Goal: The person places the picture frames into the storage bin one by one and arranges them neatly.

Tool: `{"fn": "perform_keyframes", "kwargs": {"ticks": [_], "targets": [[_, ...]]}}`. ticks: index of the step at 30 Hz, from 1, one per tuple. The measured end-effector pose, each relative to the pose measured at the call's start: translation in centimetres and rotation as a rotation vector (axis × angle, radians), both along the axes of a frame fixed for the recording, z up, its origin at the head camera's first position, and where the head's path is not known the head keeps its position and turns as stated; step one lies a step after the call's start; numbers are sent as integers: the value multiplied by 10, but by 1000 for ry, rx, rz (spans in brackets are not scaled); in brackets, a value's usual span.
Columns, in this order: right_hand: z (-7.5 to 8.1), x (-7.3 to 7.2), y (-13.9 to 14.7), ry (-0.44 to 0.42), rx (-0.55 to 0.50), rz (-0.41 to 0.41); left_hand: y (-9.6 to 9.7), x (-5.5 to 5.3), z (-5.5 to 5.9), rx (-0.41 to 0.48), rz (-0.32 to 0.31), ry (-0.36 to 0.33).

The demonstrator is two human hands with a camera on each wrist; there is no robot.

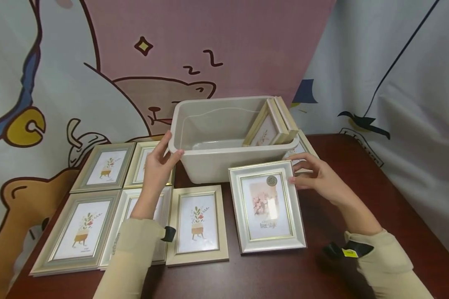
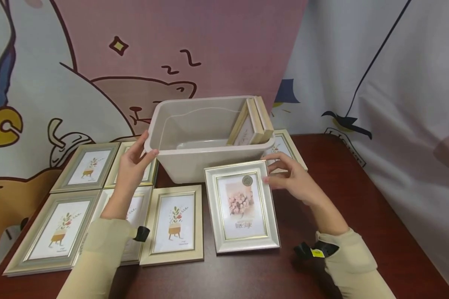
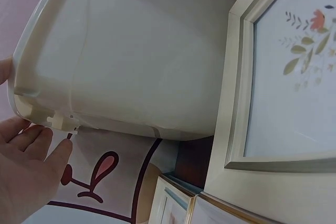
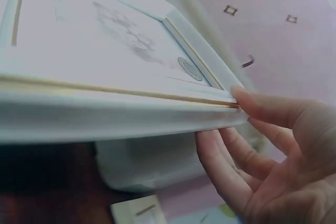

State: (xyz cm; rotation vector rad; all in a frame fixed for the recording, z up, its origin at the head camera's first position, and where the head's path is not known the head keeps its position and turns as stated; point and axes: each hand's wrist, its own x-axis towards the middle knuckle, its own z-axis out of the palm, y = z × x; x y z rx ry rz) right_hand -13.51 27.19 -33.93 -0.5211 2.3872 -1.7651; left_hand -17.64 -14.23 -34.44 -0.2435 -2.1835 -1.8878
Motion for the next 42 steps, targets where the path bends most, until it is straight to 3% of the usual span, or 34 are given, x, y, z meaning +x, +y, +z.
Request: {"fn": "perform_keyframes", "kwargs": {"ticks": [6,16,20,26,32,36,42], "targets": [[26,8,6,147,-44,-15,0,0,2,1,2,0],[71,17,12,275,-257,80,1,0,2,-7,0,-12],[87,17,9,299,-366,55,0,0,2,-13,4,-12],[111,13,-1,353,-634,-32,1,0,2,-6,5,-4],[125,2,-12,404,-791,-150,1,-1,0,-7,2,-14],[127,-7,-23,486,-817,-275,1,0,0,-7,6,-25],[118,-27,-39,632,-756,-438,1,1,1,-4,14,-22]]}}
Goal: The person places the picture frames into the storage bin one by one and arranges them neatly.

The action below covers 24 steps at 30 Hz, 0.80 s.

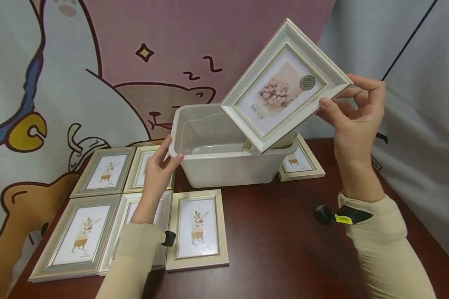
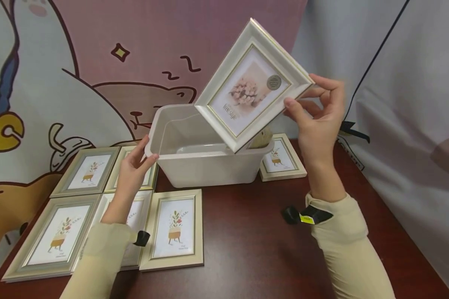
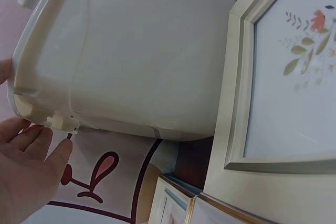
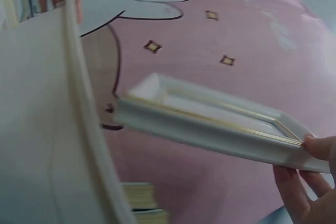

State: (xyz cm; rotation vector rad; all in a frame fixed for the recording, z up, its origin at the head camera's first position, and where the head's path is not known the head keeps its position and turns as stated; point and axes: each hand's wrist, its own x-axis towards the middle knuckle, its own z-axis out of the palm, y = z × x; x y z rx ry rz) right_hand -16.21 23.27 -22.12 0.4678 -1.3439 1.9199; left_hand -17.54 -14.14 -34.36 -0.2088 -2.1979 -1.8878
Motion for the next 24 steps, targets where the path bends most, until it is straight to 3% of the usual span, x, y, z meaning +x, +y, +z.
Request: {"fn": "perform_keyframes", "kwargs": {"ticks": [7,18,24], "targets": [[-18,-18,-10,-51,36,-116,0,1,-1,5,-15,11],[-56,-24,-26,-130,465,-373,-1,0,-2,6,-11,16],[-77,-24,-35,-99,578,-453,-1,1,-1,16,-15,14]]}}
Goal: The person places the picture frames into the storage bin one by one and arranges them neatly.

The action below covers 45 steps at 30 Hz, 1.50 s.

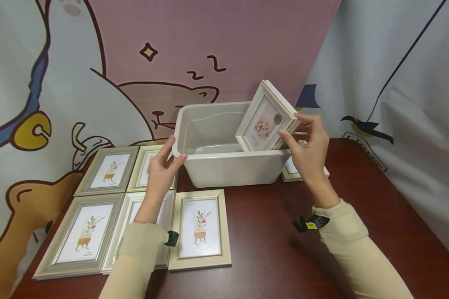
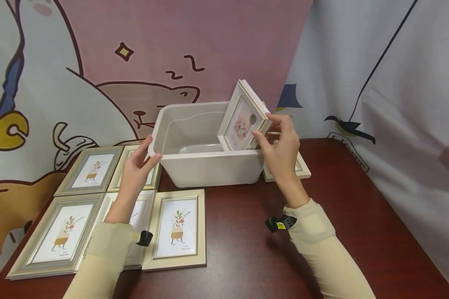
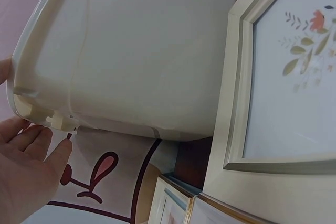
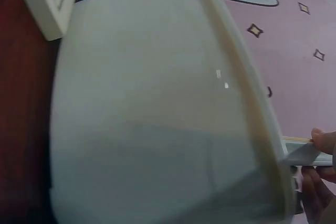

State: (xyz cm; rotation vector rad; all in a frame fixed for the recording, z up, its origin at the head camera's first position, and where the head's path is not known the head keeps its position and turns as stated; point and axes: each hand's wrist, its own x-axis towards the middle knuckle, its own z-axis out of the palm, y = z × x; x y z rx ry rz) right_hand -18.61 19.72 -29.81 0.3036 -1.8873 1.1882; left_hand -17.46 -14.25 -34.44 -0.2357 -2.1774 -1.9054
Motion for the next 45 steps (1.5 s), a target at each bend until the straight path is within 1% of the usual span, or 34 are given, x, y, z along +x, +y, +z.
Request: {"fn": "perform_keyframes", "kwargs": {"ticks": [4,10,12,18,24,27,32,35,39,42,45], "targets": [[-9,-4,-2,33,77,-40,1,-1,0,7,-4,-3],[-19,-8,-5,43,265,-74,2,-2,-2,32,3,2],[-22,-8,-4,44,306,-88,2,-3,-2,38,-1,5],[-22,-6,-3,25,340,-123,5,-3,-1,32,-4,2],[-20,-4,-2,-62,395,-146,6,-4,0,25,4,16],[-18,-3,-2,-91,419,-168,6,-4,-1,32,0,21],[-14,-2,-3,-98,466,-211,7,-5,-2,33,1,26],[-13,-3,-3,-90,487,-220,7,-6,-2,25,3,21],[-14,-3,0,-67,485,-202,6,-5,-2,20,-1,13],[-16,-2,2,-59,460,-159,4,-3,-1,13,2,8],[-18,-1,4,-60,414,-113,2,1,-2,0,6,3]]}}
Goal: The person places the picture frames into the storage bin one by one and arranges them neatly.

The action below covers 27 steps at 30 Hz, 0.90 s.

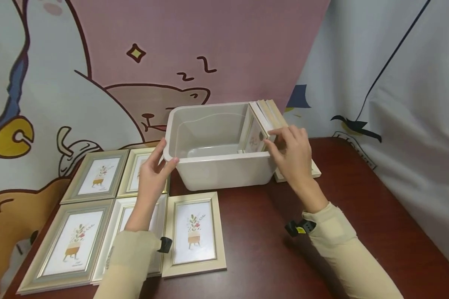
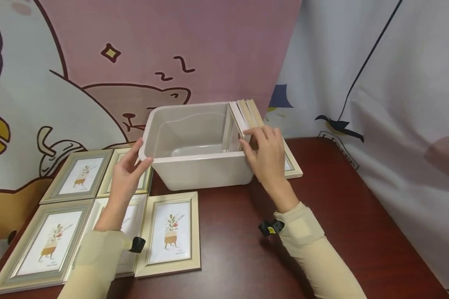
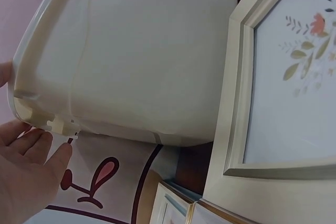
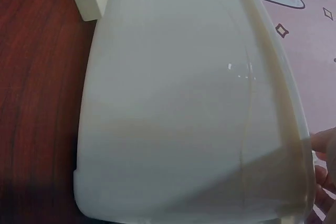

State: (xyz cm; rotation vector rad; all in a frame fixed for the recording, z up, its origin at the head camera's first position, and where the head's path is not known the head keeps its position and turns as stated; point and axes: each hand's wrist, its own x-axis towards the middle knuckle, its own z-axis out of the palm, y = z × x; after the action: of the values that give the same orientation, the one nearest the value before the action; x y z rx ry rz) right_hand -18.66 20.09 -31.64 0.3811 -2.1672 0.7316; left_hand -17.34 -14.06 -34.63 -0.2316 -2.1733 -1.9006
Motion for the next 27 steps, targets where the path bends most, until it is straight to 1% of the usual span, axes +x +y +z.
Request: {"fn": "perform_keyframes", "kwargs": {"ticks": [4,7,10,13,15,18,22,25,27], "targets": [[0,2,8,13,-91,37,-1,5,-2,-15,2,-9],[2,1,19,27,-170,28,0,8,-3,-15,6,-16],[1,-5,35,21,-242,1,2,9,-3,-17,9,-26],[-4,-18,53,-18,-305,-21,1,9,-3,-22,21,-26],[-8,-30,64,-74,-336,-35,1,9,-3,-24,31,-23],[-16,-47,80,-190,-350,-55,0,8,-1,-19,34,-16],[-31,-66,101,-398,-312,-76,0,5,0,-4,20,-5],[-41,-78,115,-559,-279,-60,0,1,0,16,9,6],[-46,-84,124,-647,-267,-31,1,-1,0,33,4,11]]}}
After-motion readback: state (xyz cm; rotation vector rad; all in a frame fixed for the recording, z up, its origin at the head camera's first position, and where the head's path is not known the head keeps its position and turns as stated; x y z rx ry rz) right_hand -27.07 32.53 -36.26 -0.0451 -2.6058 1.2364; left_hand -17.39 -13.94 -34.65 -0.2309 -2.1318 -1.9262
